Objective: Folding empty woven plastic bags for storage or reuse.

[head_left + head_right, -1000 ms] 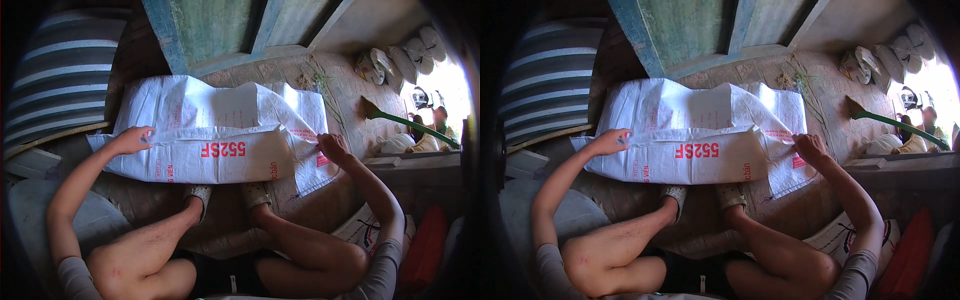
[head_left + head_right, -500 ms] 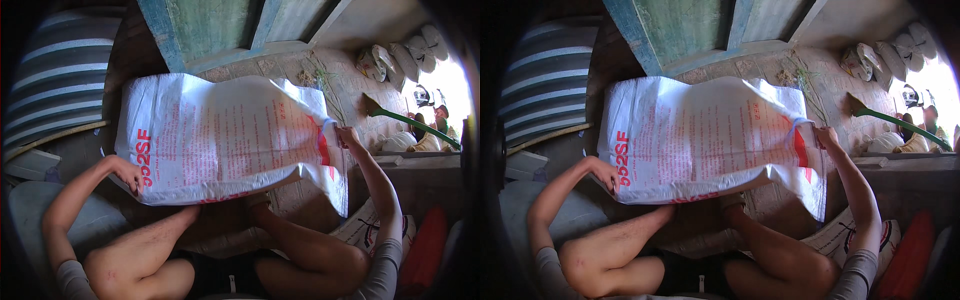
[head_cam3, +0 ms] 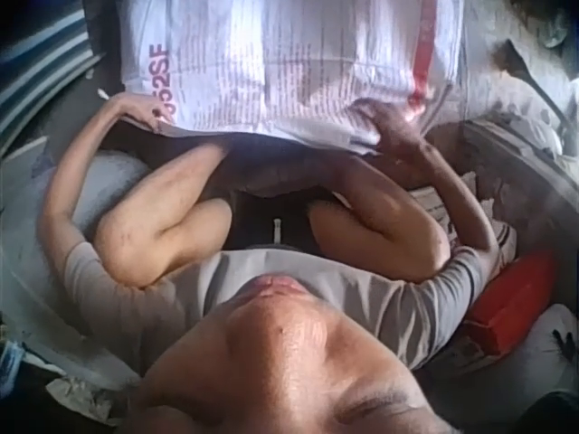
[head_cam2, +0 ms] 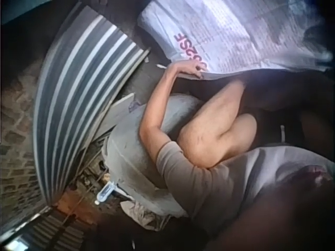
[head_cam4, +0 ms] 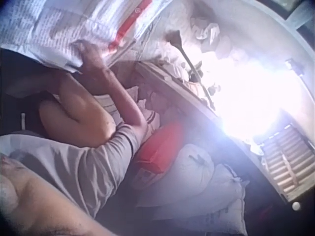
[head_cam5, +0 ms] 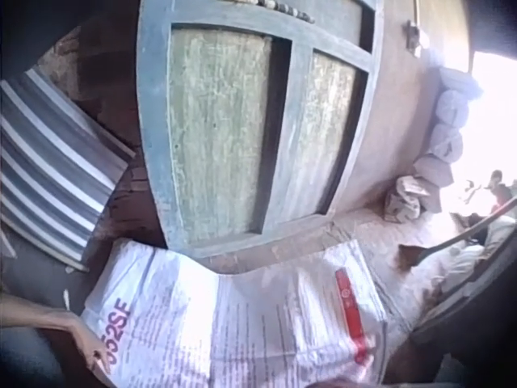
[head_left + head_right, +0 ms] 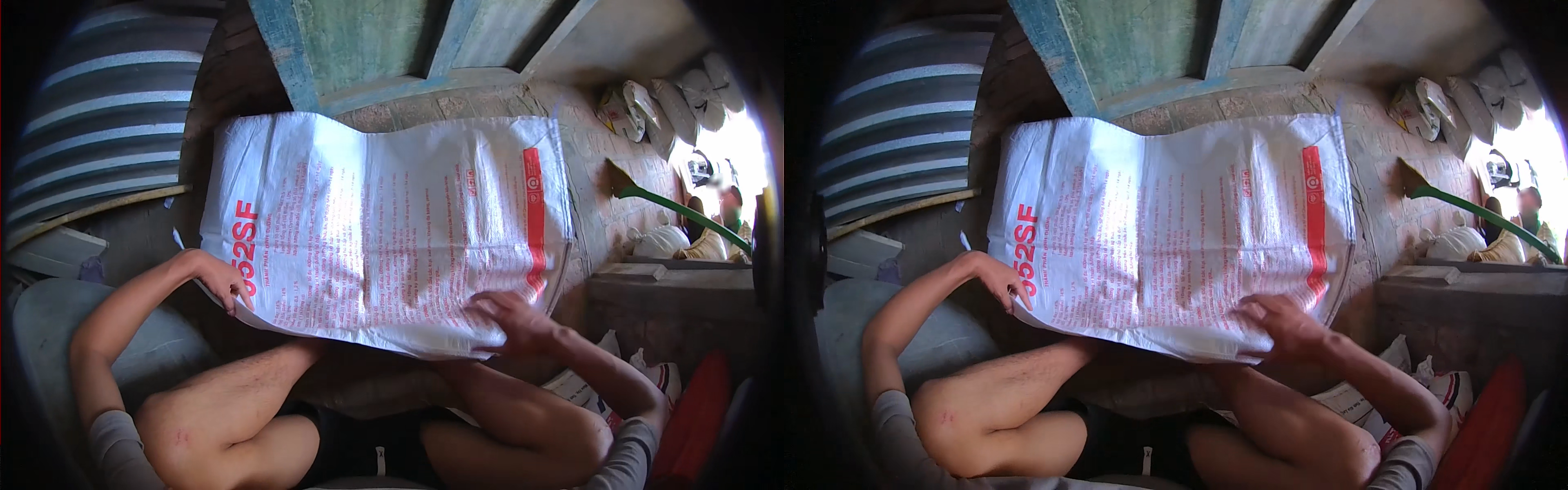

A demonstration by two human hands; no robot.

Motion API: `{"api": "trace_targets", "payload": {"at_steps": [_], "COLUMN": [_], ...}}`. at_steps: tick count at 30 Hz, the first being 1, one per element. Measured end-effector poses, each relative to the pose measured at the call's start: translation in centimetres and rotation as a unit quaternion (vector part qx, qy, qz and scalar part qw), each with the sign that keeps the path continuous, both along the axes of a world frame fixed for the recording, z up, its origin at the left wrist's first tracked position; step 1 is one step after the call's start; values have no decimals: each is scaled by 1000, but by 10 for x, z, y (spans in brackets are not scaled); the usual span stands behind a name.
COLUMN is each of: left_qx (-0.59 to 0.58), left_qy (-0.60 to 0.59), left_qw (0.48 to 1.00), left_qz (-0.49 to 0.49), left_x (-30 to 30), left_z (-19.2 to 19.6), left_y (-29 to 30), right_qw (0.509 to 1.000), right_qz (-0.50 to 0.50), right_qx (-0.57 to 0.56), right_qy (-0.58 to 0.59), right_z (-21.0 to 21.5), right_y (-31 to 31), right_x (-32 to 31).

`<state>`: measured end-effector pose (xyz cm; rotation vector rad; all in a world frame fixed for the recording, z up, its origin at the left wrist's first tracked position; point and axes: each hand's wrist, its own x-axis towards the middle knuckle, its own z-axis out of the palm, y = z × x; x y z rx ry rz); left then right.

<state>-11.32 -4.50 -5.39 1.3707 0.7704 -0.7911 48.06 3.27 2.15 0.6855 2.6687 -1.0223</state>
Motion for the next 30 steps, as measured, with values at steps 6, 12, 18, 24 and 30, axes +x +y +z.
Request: {"api": "trace_targets", "payload": {"at_steps": [6, 12, 18, 24, 30], "left_qx": [-38, -16, -8, 4, 47], "left_qy": [78, 134, 225, 260, 241], "left_qw": [993, 988, 974, 965, 968], "left_qz": [-78, -78, 28, 44, 60], "left_x": [-17, -77, -125, -130, -133], "left_z": [-34, -41, -47, -39, -34], "left_y": [-18, -42, -43, -23, -16], "right_qw": [985, 968, 938, 894, 835], "right_qz": [112, -6, -172, -208, -276], "right_qx": [108, 203, 218, 307, -114], "right_qy": [-69, -149, -208, -253, -462], "right_z": [-42, -68, -83, -83, -115], "right_y": [-5, 3, 20, 67, 85], "right_x": [53, 113, 163, 215, 253]}}
